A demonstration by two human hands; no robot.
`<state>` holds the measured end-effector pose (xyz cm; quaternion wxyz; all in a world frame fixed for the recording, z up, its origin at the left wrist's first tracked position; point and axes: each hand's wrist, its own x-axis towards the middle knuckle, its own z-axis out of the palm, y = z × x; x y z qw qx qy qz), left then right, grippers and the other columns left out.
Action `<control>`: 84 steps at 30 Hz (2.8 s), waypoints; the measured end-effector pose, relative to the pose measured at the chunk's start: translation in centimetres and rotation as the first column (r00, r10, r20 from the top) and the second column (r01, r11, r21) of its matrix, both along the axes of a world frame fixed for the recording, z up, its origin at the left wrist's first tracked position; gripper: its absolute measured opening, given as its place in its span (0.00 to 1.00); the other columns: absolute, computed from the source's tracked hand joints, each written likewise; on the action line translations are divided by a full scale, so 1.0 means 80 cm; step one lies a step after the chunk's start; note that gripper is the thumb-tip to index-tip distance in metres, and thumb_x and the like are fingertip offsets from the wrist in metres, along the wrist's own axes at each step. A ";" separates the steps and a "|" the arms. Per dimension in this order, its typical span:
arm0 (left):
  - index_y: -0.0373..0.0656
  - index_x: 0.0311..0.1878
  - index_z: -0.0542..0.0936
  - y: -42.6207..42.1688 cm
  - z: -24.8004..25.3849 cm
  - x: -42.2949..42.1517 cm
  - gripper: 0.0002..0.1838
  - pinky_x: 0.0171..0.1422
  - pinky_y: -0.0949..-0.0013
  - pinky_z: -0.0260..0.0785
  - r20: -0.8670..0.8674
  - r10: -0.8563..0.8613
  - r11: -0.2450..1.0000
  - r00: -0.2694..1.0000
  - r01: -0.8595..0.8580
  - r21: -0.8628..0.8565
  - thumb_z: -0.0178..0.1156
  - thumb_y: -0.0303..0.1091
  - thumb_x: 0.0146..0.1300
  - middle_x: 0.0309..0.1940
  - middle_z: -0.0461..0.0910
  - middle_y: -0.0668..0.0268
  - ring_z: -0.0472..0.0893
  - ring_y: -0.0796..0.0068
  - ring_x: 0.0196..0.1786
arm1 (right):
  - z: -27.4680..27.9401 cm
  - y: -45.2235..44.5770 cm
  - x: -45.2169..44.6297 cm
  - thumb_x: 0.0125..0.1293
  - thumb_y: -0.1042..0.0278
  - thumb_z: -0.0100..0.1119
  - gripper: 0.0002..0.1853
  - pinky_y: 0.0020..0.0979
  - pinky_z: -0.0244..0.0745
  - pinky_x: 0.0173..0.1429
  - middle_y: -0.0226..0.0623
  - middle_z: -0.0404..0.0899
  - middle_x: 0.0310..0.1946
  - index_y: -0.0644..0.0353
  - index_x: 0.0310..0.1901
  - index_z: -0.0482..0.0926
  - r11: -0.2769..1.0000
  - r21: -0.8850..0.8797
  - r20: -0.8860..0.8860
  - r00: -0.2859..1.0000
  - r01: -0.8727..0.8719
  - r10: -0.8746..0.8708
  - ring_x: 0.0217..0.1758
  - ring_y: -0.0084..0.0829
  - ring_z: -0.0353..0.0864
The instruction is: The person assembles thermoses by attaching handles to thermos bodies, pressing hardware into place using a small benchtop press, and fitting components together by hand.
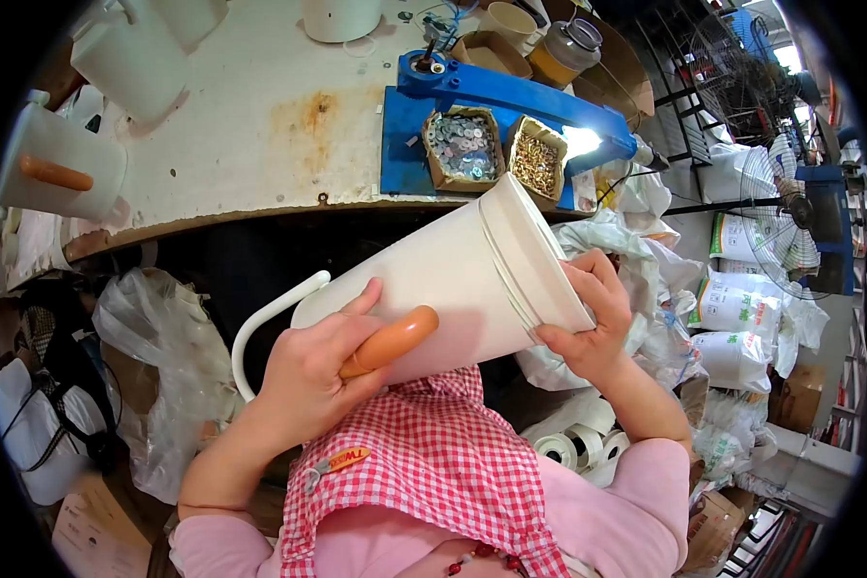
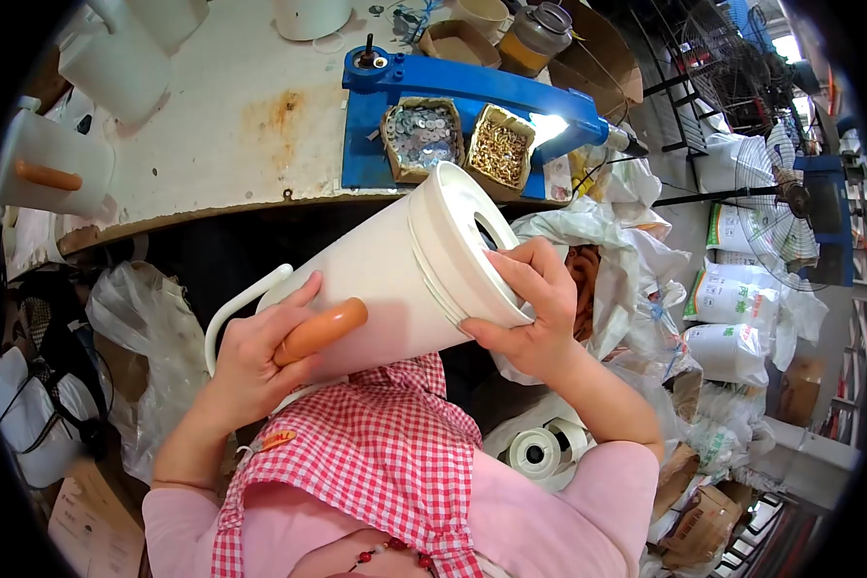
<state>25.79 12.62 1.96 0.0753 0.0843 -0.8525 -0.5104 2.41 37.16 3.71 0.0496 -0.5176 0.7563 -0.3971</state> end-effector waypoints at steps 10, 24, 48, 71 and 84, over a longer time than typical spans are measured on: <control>0.45 0.52 0.80 0.028 -0.010 -0.001 0.22 0.35 0.60 0.80 -0.005 0.077 0.972 0.997 -0.076 -0.224 0.73 0.39 0.55 0.67 0.73 0.43 0.86 0.52 0.35 | -0.011 -0.034 0.014 0.59 0.59 0.70 0.23 0.33 0.66 0.44 0.38 0.70 0.37 0.63 0.52 0.80 0.992 0.058 0.083 0.990 0.109 -0.114 0.40 0.35 0.70; 0.49 0.59 0.79 0.006 0.005 0.025 0.27 0.36 0.64 0.80 -0.142 0.125 0.954 0.982 -0.158 -0.256 0.73 0.40 0.55 0.63 0.79 0.55 0.87 0.59 0.36 | -0.085 -0.069 -0.080 0.79 0.34 0.31 0.41 0.35 0.65 0.73 0.46 0.76 0.64 0.67 0.73 0.63 0.994 -0.110 0.922 0.374 0.007 0.100 0.66 0.36 0.75; 0.47 0.44 0.84 -0.326 0.042 -0.033 0.19 0.45 0.63 0.73 0.474 0.152 0.039 0.868 0.474 -0.880 0.69 0.52 0.57 0.42 0.83 0.66 0.83 0.67 0.45 | -0.182 -0.070 -0.025 0.77 0.61 0.53 0.12 0.30 0.82 0.42 0.36 0.84 0.37 0.60 0.50 0.79 0.974 0.111 0.994 -0.014 0.199 -0.110 0.36 0.27 0.84; 0.41 0.41 0.83 -0.291 0.221 -0.106 0.17 0.26 0.80 0.53 -0.497 0.518 0.721 0.696 -0.668 -0.184 0.60 0.46 0.75 0.23 0.67 0.82 0.65 0.92 0.24 | -0.161 -0.164 0.051 0.76 0.62 0.56 0.21 0.30 0.77 0.56 0.43 0.83 0.53 0.64 0.64 0.69 0.997 -0.075 0.983 0.166 -0.002 0.075 0.53 0.31 0.82; 0.41 0.29 0.66 -0.069 0.204 0.134 0.27 0.11 0.81 0.48 -0.167 0.670 0.720 0.724 -0.576 0.387 0.64 0.55 0.69 0.16 0.59 0.74 0.56 0.88 0.12 | -0.237 -0.122 0.126 0.78 0.44 0.49 0.29 0.33 0.64 0.69 0.36 0.77 0.57 0.61 0.66 0.70 0.946 0.180 0.981 0.023 0.271 -0.194 0.61 0.30 0.73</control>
